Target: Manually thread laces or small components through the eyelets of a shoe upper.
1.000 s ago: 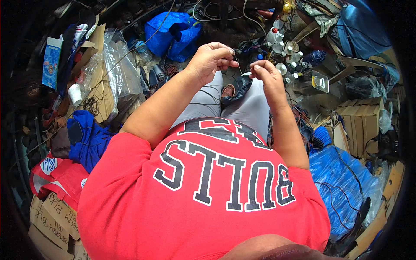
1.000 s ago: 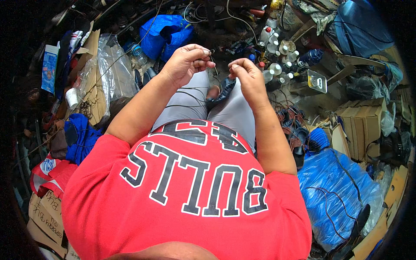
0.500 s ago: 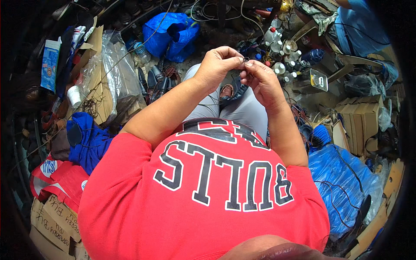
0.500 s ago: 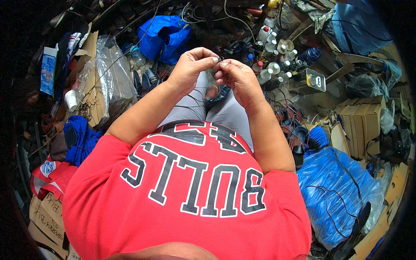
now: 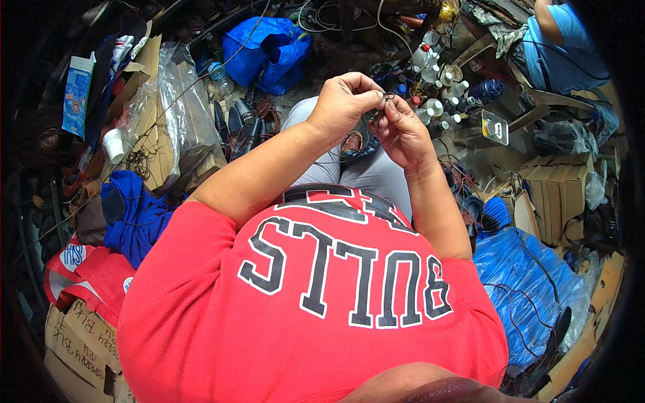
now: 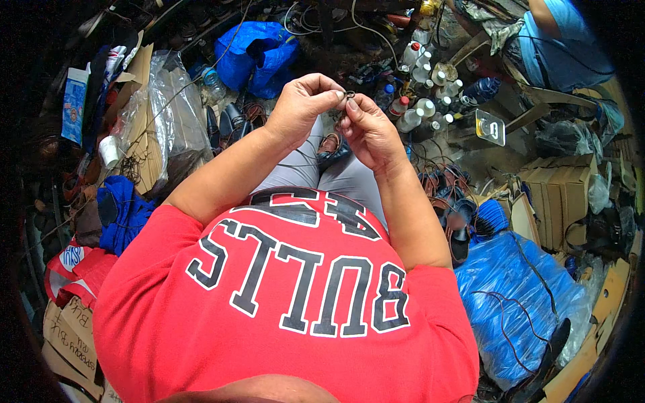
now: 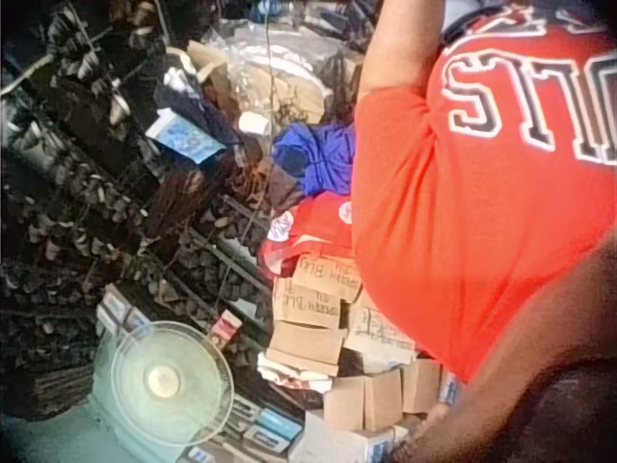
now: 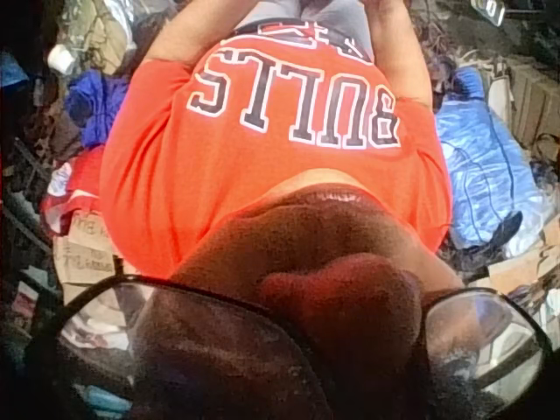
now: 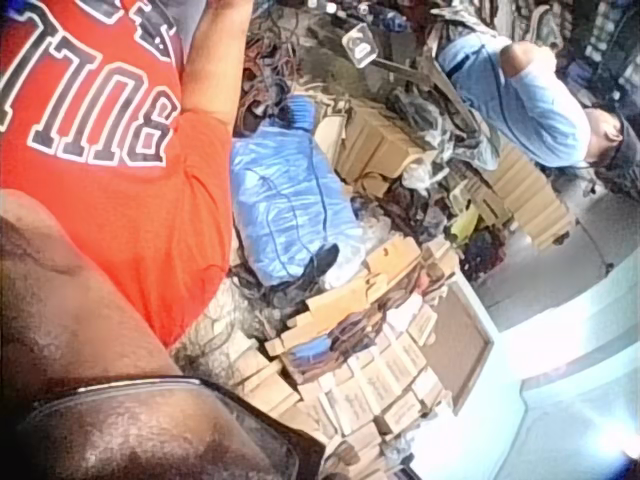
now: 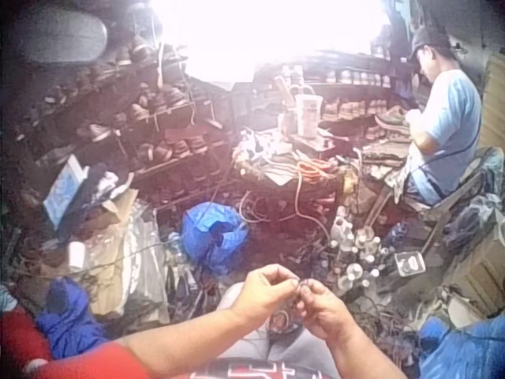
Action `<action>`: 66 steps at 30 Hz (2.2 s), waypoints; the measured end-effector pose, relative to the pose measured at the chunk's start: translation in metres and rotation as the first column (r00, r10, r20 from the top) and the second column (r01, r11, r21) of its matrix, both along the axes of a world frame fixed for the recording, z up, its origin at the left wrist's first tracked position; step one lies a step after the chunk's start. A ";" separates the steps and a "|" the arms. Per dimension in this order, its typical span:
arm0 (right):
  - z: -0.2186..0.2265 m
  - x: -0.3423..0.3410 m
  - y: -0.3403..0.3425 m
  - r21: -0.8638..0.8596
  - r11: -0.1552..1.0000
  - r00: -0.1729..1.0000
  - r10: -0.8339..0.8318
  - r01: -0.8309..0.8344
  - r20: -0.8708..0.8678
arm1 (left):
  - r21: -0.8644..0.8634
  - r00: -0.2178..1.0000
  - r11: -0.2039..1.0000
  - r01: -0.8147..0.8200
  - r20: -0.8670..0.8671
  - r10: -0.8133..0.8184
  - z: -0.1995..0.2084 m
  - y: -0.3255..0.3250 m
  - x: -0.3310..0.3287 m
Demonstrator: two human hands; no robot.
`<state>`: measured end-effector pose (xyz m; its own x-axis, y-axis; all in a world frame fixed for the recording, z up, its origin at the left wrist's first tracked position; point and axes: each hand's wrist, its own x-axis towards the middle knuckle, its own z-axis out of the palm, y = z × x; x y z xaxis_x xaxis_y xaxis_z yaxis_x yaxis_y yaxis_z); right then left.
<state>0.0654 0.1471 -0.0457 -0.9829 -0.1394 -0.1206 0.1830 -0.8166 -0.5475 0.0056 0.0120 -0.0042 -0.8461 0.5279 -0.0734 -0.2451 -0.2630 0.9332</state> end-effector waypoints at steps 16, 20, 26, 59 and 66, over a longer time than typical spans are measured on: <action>0.008 0.000 0.001 0.093 0.994 0.998 0.056 -0.055 -0.002 | -0.002 0.992 0.994 0.107 0.060 -0.107 -0.003 -0.007 -0.015; 0.008 0.000 0.003 0.100 0.993 0.998 0.057 -0.056 -0.002 | -0.032 0.991 0.993 0.116 0.072 -0.114 -0.005 -0.007 -0.018; 0.008 -0.001 0.003 0.146 0.988 0.999 0.042 -0.040 -0.008 | -0.015 0.989 0.991 0.132 0.068 -0.130 -0.003 -0.009 -0.016; 0.015 0.006 0.002 0.524 0.851 0.999 0.005 -0.027 0.042 | -0.486 0.425 0.829 -0.276 -0.835 -0.348 0.018 -0.018 -0.018; 0.019 0.005 0.002 0.372 0.925 0.995 0.059 -0.083 0.076 | -0.475 0.797 0.874 -0.104 -0.566 -0.213 0.008 -0.019 -0.019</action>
<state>0.0706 0.1493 -0.0264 -0.9609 -0.1416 -0.2381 0.2766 -0.5380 -0.7963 -0.0131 -0.0068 0.0043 -0.7726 0.6093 0.1787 0.3879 0.2301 0.8925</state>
